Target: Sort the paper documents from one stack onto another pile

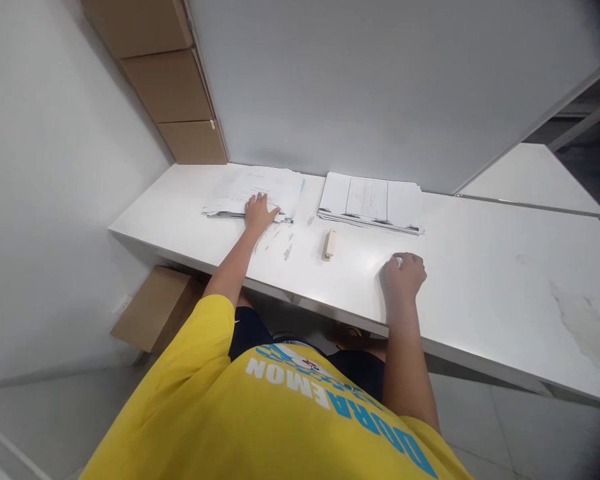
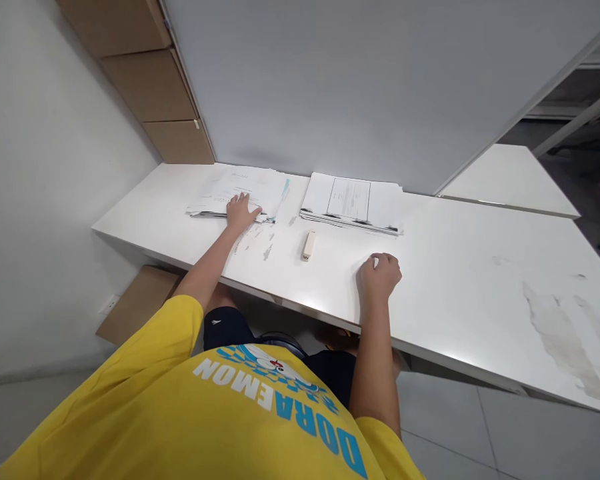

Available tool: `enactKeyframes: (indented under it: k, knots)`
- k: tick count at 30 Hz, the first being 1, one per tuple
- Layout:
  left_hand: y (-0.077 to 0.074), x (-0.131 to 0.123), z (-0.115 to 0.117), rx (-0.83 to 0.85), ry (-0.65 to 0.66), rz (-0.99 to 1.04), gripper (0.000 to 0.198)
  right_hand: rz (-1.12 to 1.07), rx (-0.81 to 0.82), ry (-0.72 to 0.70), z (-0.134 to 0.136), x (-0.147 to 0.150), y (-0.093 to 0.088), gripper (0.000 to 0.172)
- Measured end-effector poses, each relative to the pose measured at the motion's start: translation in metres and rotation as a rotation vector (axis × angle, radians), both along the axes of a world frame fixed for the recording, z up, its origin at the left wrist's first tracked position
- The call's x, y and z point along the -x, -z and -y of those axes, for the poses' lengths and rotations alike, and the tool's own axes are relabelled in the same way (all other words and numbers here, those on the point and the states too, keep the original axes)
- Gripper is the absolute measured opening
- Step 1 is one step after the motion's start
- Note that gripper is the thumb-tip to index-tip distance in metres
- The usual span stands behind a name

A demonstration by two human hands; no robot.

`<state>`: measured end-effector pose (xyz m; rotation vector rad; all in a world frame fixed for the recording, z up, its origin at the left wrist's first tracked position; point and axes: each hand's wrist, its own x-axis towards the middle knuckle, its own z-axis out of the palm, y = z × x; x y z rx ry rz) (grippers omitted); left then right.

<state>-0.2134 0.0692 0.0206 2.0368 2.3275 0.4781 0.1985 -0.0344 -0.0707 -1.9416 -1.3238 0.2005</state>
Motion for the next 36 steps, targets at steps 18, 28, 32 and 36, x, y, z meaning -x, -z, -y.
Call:
enactKeyframes:
  k: [18,28,32,36]
  knots:
    - [0.002,0.008,-0.002,-0.057,0.034,-0.095,0.055,0.001,-0.028,0.001,-0.002,-0.002,0.003,0.030]
    - [0.003,0.010,-0.002,-0.091,0.046,-0.114,0.052,0.011,-0.031,0.007,-0.003,0.001,0.001,0.031]
    - [0.002,0.011,-0.005,-0.110,0.056,-0.104,0.048,0.012,-0.029,0.021,-0.004,0.001,0.000,0.029]
    - [-0.002,0.011,-0.010,-0.126,0.040,-0.105,0.041,0.007,-0.023,0.041,-0.006,0.000,0.001,0.028]
